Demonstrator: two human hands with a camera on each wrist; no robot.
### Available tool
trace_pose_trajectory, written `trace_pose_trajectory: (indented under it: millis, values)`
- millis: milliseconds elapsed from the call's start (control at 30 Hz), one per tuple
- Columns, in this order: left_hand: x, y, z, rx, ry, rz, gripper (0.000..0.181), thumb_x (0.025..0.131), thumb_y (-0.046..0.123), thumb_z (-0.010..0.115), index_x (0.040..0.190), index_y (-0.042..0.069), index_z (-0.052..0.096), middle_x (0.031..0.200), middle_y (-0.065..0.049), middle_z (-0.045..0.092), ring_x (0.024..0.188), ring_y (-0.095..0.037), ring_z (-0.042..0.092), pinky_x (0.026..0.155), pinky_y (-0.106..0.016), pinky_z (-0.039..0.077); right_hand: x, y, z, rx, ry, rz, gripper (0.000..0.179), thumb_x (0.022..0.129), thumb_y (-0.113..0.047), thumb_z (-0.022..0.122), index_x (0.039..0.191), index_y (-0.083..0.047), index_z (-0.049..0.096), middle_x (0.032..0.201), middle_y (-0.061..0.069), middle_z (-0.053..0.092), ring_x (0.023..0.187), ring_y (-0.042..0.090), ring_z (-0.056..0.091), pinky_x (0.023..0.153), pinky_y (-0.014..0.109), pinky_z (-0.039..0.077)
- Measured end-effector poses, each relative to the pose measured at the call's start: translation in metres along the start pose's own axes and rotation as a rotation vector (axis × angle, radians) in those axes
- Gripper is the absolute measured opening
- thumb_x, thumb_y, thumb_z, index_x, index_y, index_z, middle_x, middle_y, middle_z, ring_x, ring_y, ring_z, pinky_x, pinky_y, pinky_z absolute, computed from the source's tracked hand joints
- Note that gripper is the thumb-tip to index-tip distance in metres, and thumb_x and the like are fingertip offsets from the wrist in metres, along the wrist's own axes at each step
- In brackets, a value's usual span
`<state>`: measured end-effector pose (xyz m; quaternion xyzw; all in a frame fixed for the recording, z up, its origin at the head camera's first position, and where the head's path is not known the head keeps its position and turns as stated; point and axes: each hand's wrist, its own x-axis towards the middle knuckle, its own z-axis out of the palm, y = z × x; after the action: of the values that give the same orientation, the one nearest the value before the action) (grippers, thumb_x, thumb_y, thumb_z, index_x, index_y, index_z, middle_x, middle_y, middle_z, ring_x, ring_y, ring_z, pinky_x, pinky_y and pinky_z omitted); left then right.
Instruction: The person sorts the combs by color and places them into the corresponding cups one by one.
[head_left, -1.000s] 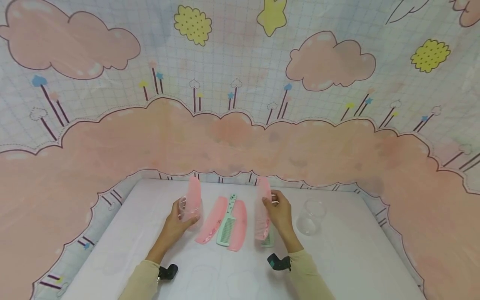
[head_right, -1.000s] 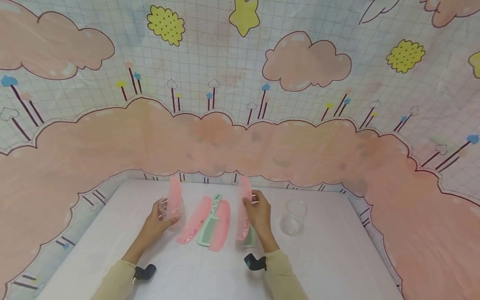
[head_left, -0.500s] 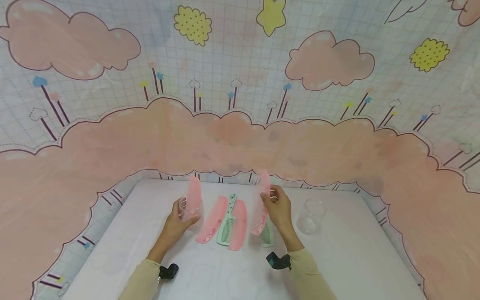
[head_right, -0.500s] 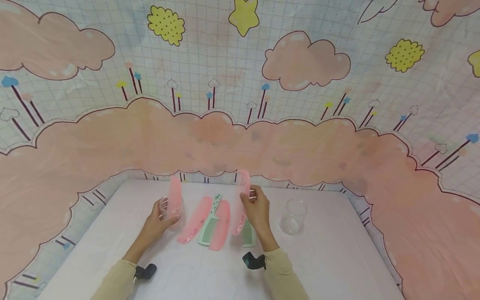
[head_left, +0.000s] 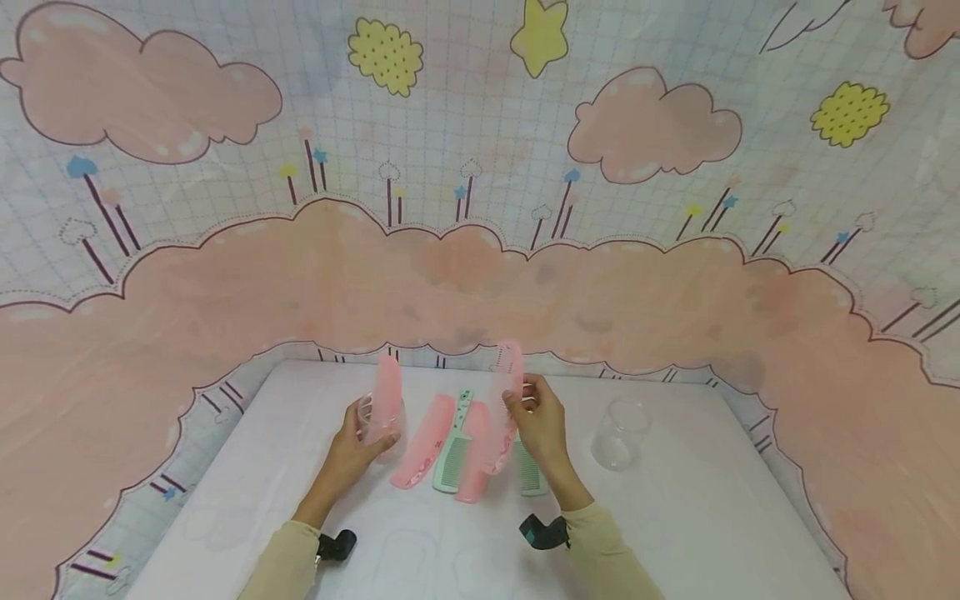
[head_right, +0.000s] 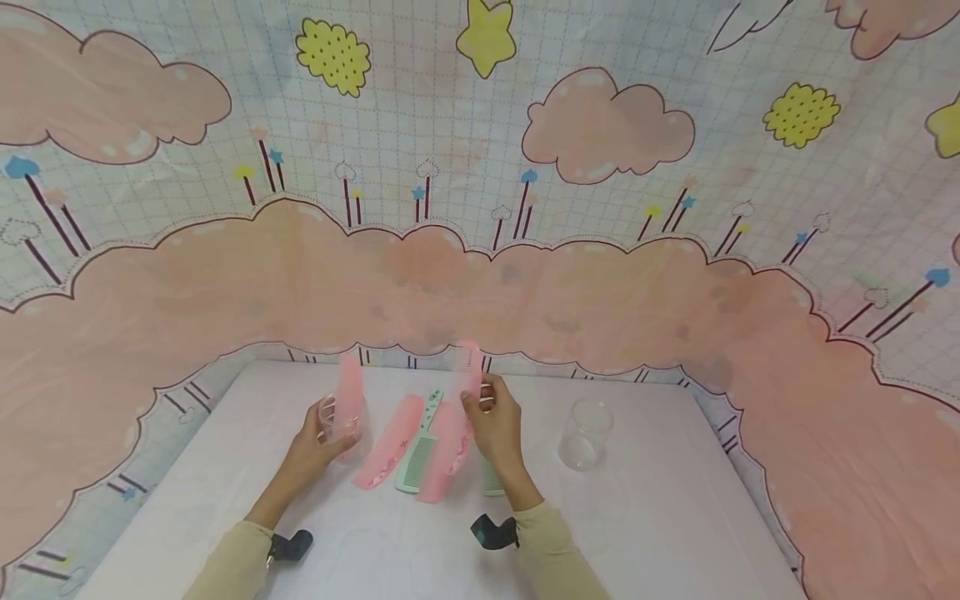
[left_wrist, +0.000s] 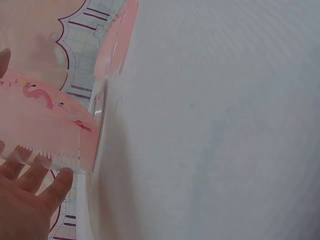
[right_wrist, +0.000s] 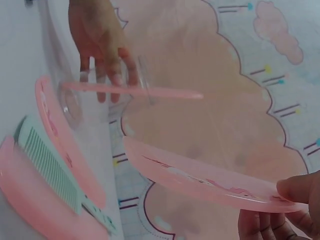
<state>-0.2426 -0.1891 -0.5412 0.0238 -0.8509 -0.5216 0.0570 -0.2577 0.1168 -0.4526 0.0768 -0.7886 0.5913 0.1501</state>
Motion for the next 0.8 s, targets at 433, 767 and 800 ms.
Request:
trace_pose_trajectory:
  millis: [433,767,800]
  values:
    - [0.001,0.002,-0.001,-0.006,0.0,0.003,0.097,0.083,0.045,0.076,0.154,0.014,0.017,0.157,-0.019,0.032,0.142,-0.044,0.034,0.115,-0.061,0.031,-0.009,-0.016,0.02,0.098,-0.022,-0.035,0.031,0.089,-0.01,0.07,0.118,-0.003,0.06,0.099,0.017,0.066,0.077,0.016,0.064,0.063,0.015,0.053]
    - [0.001,0.001,0.0,-0.003,0.005,0.015,0.096,0.084,0.044,0.075,0.154,0.014,0.017,0.156,-0.021,0.032,0.142,-0.046,0.033,0.115,-0.062,0.031,-0.021,-0.06,0.028,0.161,-0.062,-0.028,0.03,0.09,-0.001,0.067,0.118,0.004,0.058,0.097,0.023,0.065,0.077,0.02,0.063,0.062,0.016,0.052]
    - [0.001,0.001,0.0,-0.002,0.007,0.016,0.096,0.084,0.043,0.075,0.154,0.013,0.017,0.156,-0.021,0.032,0.142,-0.047,0.033,0.114,-0.062,0.031,-0.021,-0.061,0.03,0.166,-0.066,-0.027,0.03,0.09,-0.001,0.067,0.119,0.004,0.058,0.097,0.023,0.065,0.076,0.019,0.063,0.062,0.016,0.052]
